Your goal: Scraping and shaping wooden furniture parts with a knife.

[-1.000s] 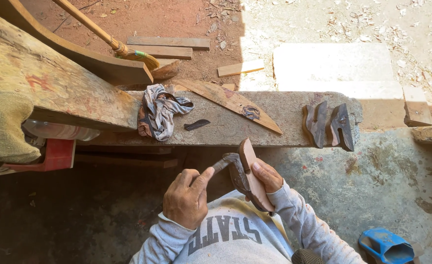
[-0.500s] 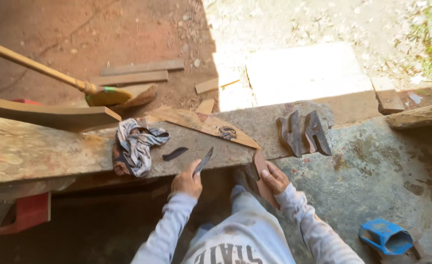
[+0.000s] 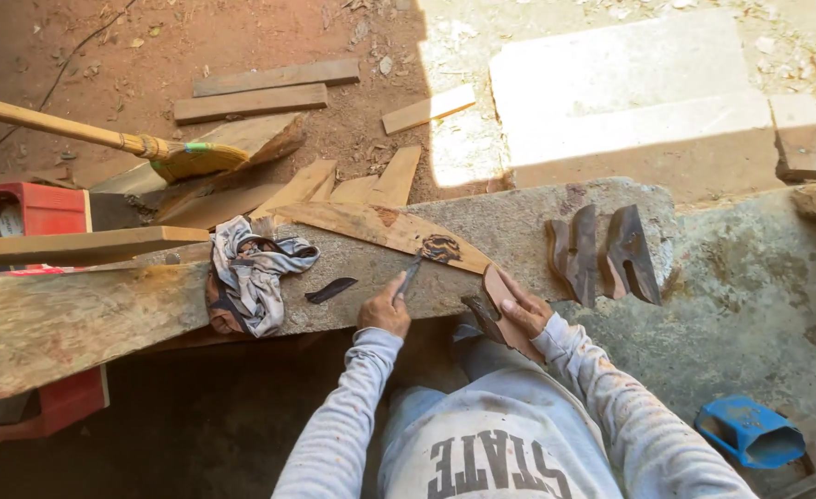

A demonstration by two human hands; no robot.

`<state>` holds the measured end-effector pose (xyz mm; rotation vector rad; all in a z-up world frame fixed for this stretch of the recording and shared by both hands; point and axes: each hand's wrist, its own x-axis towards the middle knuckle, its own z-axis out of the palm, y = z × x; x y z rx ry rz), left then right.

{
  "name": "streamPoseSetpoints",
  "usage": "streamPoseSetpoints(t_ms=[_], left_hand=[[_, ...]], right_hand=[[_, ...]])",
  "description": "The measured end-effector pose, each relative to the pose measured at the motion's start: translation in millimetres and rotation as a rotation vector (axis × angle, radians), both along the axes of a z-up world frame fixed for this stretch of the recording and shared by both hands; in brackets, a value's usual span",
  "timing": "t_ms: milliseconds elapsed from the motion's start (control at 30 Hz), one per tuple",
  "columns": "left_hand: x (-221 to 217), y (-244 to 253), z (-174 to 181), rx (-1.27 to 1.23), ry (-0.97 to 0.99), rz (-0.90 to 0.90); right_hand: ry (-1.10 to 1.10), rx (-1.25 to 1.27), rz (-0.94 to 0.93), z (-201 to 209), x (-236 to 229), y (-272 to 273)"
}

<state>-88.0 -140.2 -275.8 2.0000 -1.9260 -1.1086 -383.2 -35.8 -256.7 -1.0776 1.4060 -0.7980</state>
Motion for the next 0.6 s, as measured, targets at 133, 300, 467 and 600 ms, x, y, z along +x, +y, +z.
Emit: streamPoseSetpoints(t_ms=[133, 300, 467, 600], left_hand=[[-13, 20, -12, -0.045, -0.022, -0.067], [-25, 24, -19, -0.039, -0.025, -0.155], [-21, 9, 2, -0.137, 0.036, -0.114], [-17, 11, -24, -0.150, -0.007, -0.103]], right_hand=[[-0.075, 0.031, 0.025, -24, -3, 7], [-0.144, 0.074, 0.046, -31, -4, 5], [-0.128, 0.105, 0.062, -37, -11, 3], [-0.160, 0.143, 0.003, -30, -9, 3]])
